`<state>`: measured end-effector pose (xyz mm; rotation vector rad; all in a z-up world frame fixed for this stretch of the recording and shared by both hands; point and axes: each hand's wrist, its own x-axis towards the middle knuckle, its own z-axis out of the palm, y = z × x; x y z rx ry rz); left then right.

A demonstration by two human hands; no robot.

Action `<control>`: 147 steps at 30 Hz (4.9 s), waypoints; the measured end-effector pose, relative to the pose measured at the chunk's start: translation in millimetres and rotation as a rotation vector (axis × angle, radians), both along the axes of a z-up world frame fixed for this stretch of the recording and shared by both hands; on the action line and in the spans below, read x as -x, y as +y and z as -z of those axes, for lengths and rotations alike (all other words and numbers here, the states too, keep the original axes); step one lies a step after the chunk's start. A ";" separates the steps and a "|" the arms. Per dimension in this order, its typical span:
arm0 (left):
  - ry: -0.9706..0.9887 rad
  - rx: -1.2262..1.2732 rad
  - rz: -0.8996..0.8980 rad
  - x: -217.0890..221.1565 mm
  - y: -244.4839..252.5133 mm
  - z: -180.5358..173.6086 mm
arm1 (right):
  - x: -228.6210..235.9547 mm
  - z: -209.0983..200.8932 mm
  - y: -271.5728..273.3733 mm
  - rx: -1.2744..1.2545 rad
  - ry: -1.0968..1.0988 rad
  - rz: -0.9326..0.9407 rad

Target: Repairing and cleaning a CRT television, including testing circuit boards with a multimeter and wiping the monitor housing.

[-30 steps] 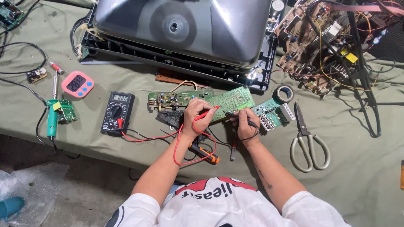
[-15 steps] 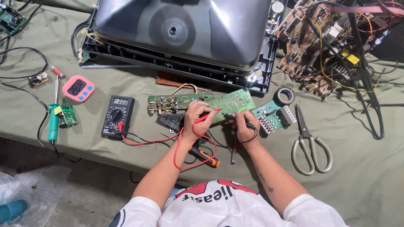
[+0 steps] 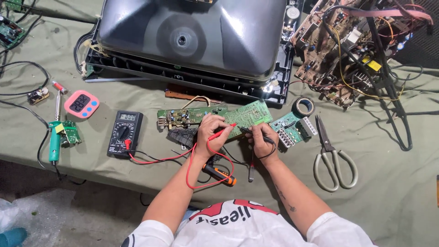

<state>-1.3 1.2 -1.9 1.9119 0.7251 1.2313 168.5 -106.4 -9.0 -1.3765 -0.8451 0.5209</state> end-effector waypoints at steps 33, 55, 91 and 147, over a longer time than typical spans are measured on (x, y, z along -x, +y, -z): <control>-0.058 -0.074 -0.070 -6.3 6.9 17.8 | 0.3 -8.1 -4.5 0.093 -0.047 -0.010; -0.043 -0.019 -0.032 -0.3 2.9 9.2 | 1.6 -2.9 -2.7 0.061 0.020 0.024; -0.007 -0.025 -0.052 1.0 -1.0 -0.1 | -1.2 -3.7 -1.0 0.032 0.037 -0.043; -0.075 -0.050 -0.098 3.1 1.0 -8.1 | -3.8 1.9 1.3 -0.088 -0.044 -0.061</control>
